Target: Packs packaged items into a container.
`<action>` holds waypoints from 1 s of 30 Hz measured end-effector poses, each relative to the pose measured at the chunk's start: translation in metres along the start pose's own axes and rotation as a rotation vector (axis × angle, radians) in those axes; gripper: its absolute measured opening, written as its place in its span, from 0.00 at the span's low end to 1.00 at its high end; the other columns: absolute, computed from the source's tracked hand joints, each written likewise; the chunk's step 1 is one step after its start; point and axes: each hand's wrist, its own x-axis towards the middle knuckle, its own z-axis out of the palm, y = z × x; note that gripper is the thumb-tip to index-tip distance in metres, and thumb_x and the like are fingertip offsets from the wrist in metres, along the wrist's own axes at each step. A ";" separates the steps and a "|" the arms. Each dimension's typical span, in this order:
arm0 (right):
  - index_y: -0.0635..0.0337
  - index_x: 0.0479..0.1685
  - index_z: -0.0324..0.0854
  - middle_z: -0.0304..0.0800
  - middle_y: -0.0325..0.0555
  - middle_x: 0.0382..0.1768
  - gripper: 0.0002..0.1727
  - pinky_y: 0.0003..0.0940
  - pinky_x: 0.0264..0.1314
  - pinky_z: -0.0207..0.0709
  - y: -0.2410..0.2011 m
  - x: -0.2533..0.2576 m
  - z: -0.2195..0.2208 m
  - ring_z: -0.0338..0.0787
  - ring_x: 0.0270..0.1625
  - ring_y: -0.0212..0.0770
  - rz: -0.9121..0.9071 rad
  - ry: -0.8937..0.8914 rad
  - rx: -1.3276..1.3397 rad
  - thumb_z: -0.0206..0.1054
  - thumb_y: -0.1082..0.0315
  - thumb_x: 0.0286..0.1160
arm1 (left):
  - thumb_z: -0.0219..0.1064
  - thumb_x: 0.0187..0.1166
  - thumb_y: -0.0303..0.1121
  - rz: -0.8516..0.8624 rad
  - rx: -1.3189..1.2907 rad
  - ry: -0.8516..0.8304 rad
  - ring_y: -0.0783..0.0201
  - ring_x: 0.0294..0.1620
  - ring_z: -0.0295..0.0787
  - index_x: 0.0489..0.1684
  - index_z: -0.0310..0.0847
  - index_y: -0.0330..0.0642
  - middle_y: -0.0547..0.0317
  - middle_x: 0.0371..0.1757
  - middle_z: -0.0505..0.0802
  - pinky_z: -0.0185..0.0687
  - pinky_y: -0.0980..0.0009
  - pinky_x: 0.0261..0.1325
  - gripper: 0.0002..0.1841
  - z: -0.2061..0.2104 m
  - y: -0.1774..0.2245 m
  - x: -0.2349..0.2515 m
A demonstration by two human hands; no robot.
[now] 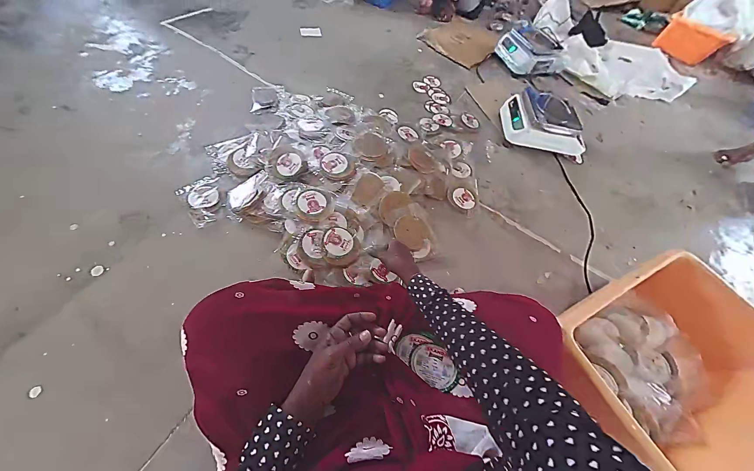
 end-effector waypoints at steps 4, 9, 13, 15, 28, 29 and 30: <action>0.74 0.60 0.81 0.89 0.70 0.53 0.40 0.65 0.61 0.80 -0.012 0.032 0.047 0.90 0.58 0.66 0.108 0.208 -0.034 0.77 0.41 0.68 | 0.59 0.83 0.24 -0.002 -0.040 0.016 0.47 0.51 0.93 0.76 0.67 0.31 0.38 0.59 0.89 0.91 0.52 0.56 0.22 0.002 0.001 0.003; 0.68 0.81 0.70 0.71 0.76 0.77 0.52 0.75 0.77 0.62 -0.052 0.029 0.037 0.68 0.81 0.75 -0.142 0.225 -0.175 0.85 0.47 0.56 | 0.64 0.77 0.20 0.008 -0.065 -0.013 0.48 0.50 0.93 0.76 0.64 0.31 0.39 0.57 0.89 0.92 0.53 0.54 0.26 -0.001 -0.003 0.005; 0.66 0.82 0.71 0.69 0.70 0.81 0.54 0.79 0.82 0.53 -0.062 0.050 0.029 0.65 0.85 0.73 -0.390 -0.057 -0.402 0.89 0.50 0.50 | 0.64 0.77 0.19 -0.004 -0.046 0.016 0.50 0.48 0.94 0.76 0.64 0.30 0.40 0.56 0.90 0.92 0.56 0.52 0.27 0.002 -0.001 0.008; 0.66 0.82 0.70 0.68 0.72 0.80 0.58 0.80 0.80 0.55 -0.073 0.055 0.027 0.65 0.82 0.75 -0.359 -0.090 -0.502 0.91 0.51 0.43 | 0.64 0.76 0.20 -0.013 -0.044 0.021 0.51 0.47 0.93 0.76 0.63 0.30 0.41 0.56 0.89 0.92 0.57 0.51 0.27 0.003 -0.001 0.010; 0.65 0.58 0.83 0.88 0.65 0.52 0.31 0.67 0.61 0.77 -0.086 0.046 0.014 0.87 0.58 0.64 -0.284 -0.224 -0.255 0.88 0.67 0.50 | 0.65 0.76 0.20 0.005 0.010 0.014 0.51 0.47 0.93 0.78 0.61 0.30 0.40 0.56 0.89 0.92 0.57 0.52 0.29 0.003 -0.001 0.010; 0.65 0.57 0.83 0.89 0.64 0.50 0.32 0.66 0.60 0.78 -0.084 0.044 0.004 0.88 0.55 0.62 -0.314 -0.198 -0.175 0.89 0.68 0.48 | 0.64 0.77 0.20 -0.001 0.017 0.022 0.50 0.47 0.93 0.78 0.61 0.30 0.40 0.56 0.89 0.92 0.56 0.52 0.28 0.004 0.000 0.010; 0.66 0.56 0.83 0.89 0.63 0.48 0.32 0.64 0.59 0.80 -0.082 0.042 -0.009 0.89 0.53 0.61 -0.347 -0.168 -0.099 0.89 0.69 0.47 | 0.62 0.80 0.20 -0.008 0.022 0.033 0.50 0.47 0.93 0.77 0.63 0.29 0.39 0.55 0.89 0.92 0.56 0.52 0.25 0.005 0.000 0.009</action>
